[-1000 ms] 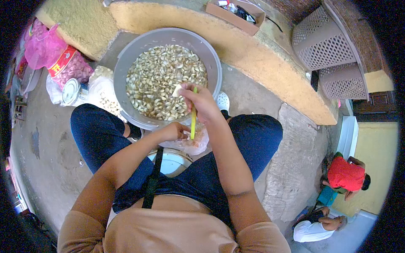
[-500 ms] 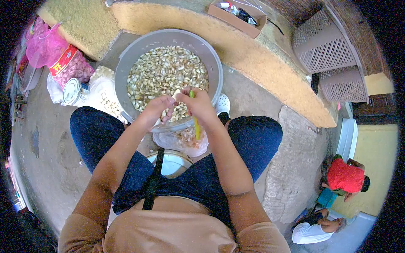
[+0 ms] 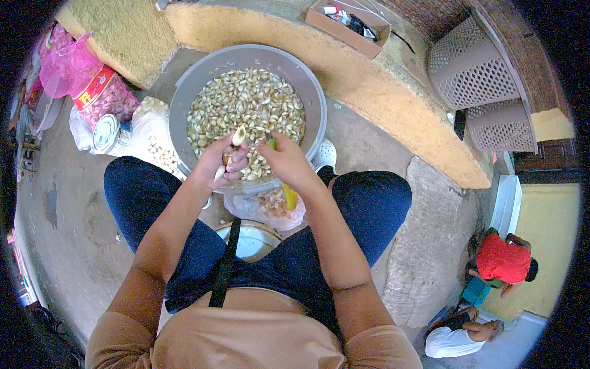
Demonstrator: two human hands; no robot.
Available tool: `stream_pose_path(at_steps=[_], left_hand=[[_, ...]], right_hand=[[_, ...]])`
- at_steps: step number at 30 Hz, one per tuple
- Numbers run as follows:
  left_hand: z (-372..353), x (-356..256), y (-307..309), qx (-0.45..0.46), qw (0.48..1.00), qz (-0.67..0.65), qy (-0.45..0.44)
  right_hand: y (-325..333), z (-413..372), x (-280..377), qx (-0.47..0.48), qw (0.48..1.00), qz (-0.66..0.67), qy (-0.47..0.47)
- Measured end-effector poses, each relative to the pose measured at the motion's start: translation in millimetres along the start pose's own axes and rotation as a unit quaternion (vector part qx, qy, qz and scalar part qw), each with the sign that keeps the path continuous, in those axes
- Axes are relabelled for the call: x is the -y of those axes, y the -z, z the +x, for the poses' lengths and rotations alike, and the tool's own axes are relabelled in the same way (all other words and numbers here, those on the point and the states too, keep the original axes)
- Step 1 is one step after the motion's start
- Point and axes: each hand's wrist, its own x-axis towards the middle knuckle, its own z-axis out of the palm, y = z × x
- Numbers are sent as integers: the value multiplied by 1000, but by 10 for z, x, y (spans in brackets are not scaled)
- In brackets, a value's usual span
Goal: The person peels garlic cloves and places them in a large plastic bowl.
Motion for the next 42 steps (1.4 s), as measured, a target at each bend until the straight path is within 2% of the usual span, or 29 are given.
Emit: stream_pose_path(at_steps=[1, 4, 7, 10, 16, 22, 28, 31, 34, 42], left_hand=[[0, -5, 3, 25, 999, -18, 9], [-8, -6, 2, 30, 999, 3, 34], [7, 4, 57, 49, 997, -19, 64], [24, 9, 19, 31, 997, 20, 66], [-16, 20, -69, 25, 997, 51, 54], [-36, 15, -144, -19, 996, 83, 36], [-30, 23, -168, -30, 995, 87, 37], [-39, 6, -207, -39, 994, 84, 49], [-35, 13, -180, -30, 995, 77, 52], [-29, 28, -171, -56, 991, 111, 40]], right_hand=[[22, -11, 29, 18, 999, -32, -20], [33, -85, 126, 102, 988, 109, -39], [88, -136, 322, 144, 988, 13, -60], [33, -74, 193, 63, 990, -68, 103], [-29, -49, 168, 31, 991, -90, 89], [-55, -33, 126, 9, 988, -113, 103], [-72, 30, 31, 23, 980, -157, 117], [-60, 19, 59, 46, 986, -141, 81], [-63, -26, 132, 42, 987, -132, 84], [-102, -20, 83, 40, 977, -166, 127]])
